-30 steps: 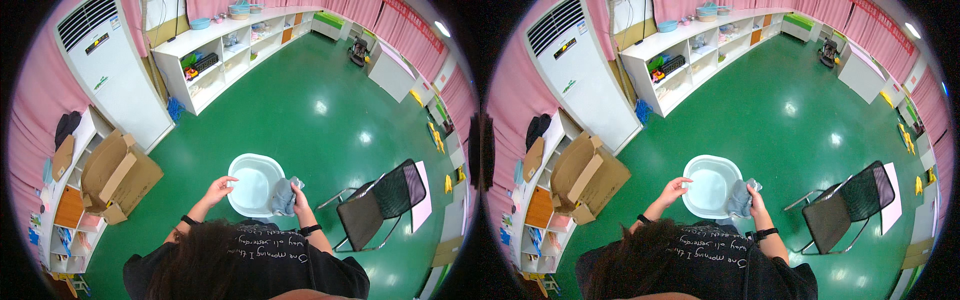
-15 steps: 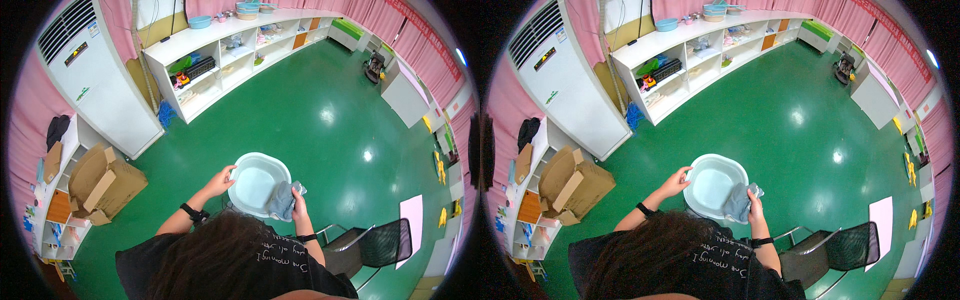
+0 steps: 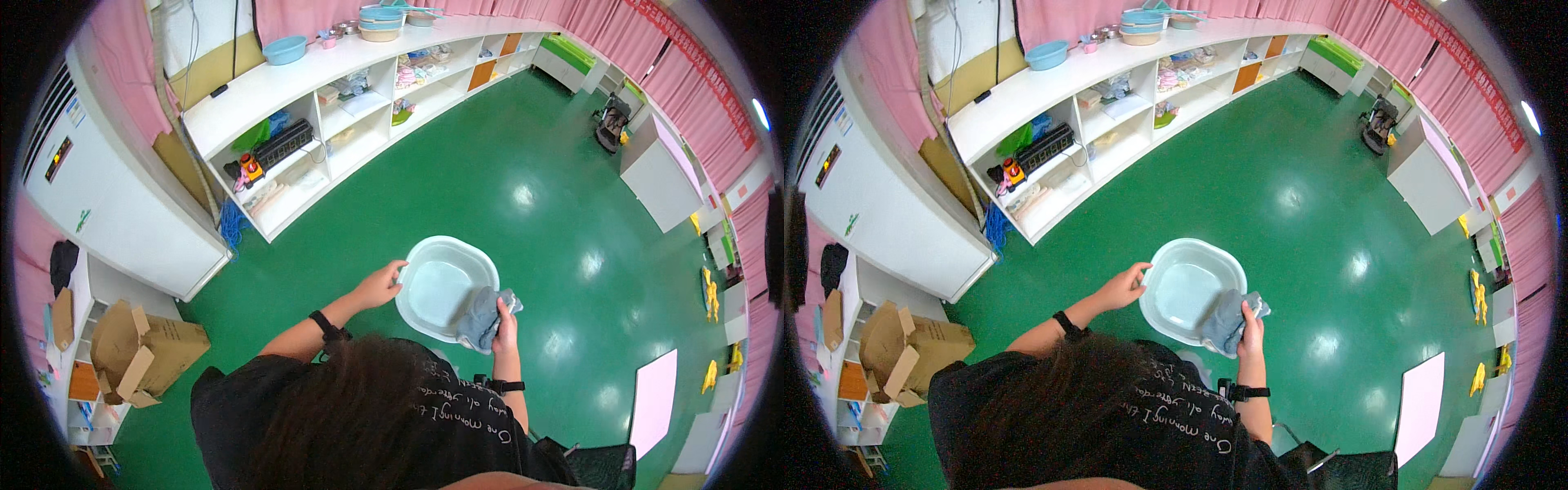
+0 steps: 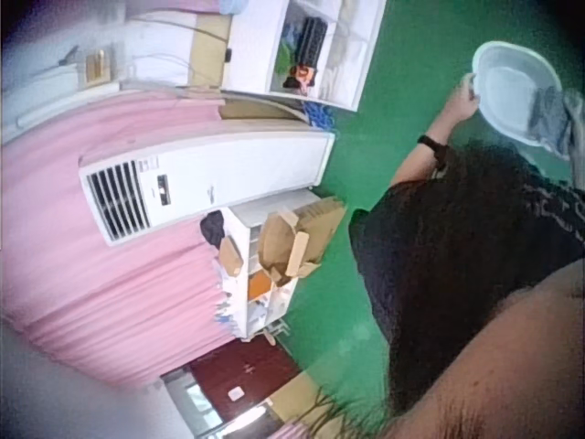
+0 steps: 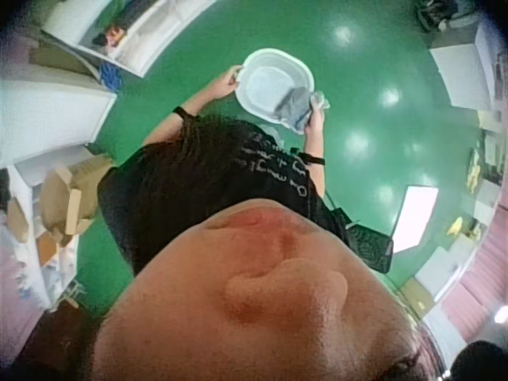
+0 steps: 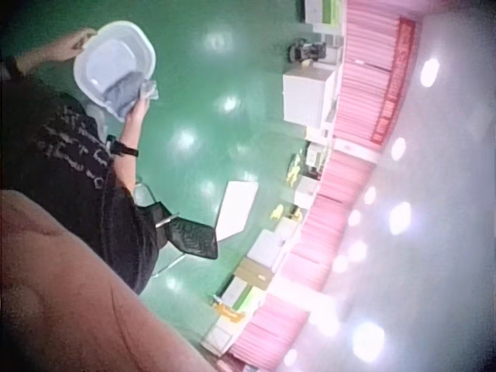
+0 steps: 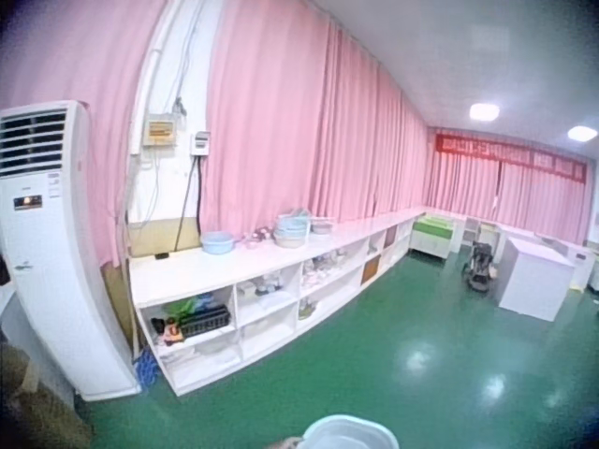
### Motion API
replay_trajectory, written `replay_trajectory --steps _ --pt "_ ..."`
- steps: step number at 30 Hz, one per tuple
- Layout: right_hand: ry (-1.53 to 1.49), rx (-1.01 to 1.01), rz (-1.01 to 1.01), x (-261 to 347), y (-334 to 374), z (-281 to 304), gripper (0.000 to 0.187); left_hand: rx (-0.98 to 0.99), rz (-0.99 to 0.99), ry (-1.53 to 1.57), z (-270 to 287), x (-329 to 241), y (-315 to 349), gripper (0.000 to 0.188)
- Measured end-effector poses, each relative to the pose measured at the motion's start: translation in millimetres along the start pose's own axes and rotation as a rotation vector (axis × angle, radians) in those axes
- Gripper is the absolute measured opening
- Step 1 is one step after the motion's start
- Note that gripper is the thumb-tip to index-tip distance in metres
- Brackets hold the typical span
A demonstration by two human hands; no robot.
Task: The person holds a series of colored plastic washbasins and wipes them thoroughly on the interior and exterior surfaces with a grey cloth.
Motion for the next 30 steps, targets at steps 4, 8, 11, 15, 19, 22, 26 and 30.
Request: replay_trajectory --steps 4,8,11,15,19,22,26,30 --pt "0.044 -0.08 0.07 52 -73 30 0.042 0.118 -0.047 0.073 18 -2 -111 0.056" --pt "-0.052 -0.025 0.022 112 -165 76 0.045 0.214 -0.068 0.168 33 1 -230 0.056" --pt "0.063 -0.121 0.075 159 -249 107 0.045 0.171 -0.057 0.157 46 -5 -322 0.061" --pt "-0.002 0.075 0.05 229 -356 103 0.047 -0.133 -0.08 0.145 83 -11 -427 0.065" --pt "-0.167 0.188 -0.035 278 -463 83 0.046 -0.284 0.1 0.42 144 -1 -507 0.065" --pt "-0.102 0.206 -0.051 296 -547 66 0.046 -0.251 0.159 0.539 187 14 -554 0.059" --pt "0.014 0.211 -0.187 316 -660 43 0.042 -0.26 0.077 0.663 238 77 -624 0.048" --pt "0.076 0.199 -0.229 342 -775 45 0.046 -0.219 0.06 0.525 295 102 -719 0.046"
Point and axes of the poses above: each hand's wrist, its own y-axis away from the middle knuckle, its own z-axis out of the back of the hand, x = y × z, the point moved 2 cm from there along -y, towards the middle knuckle, and after that the axes turned 15 degrees about x, right-handed, at the moved point
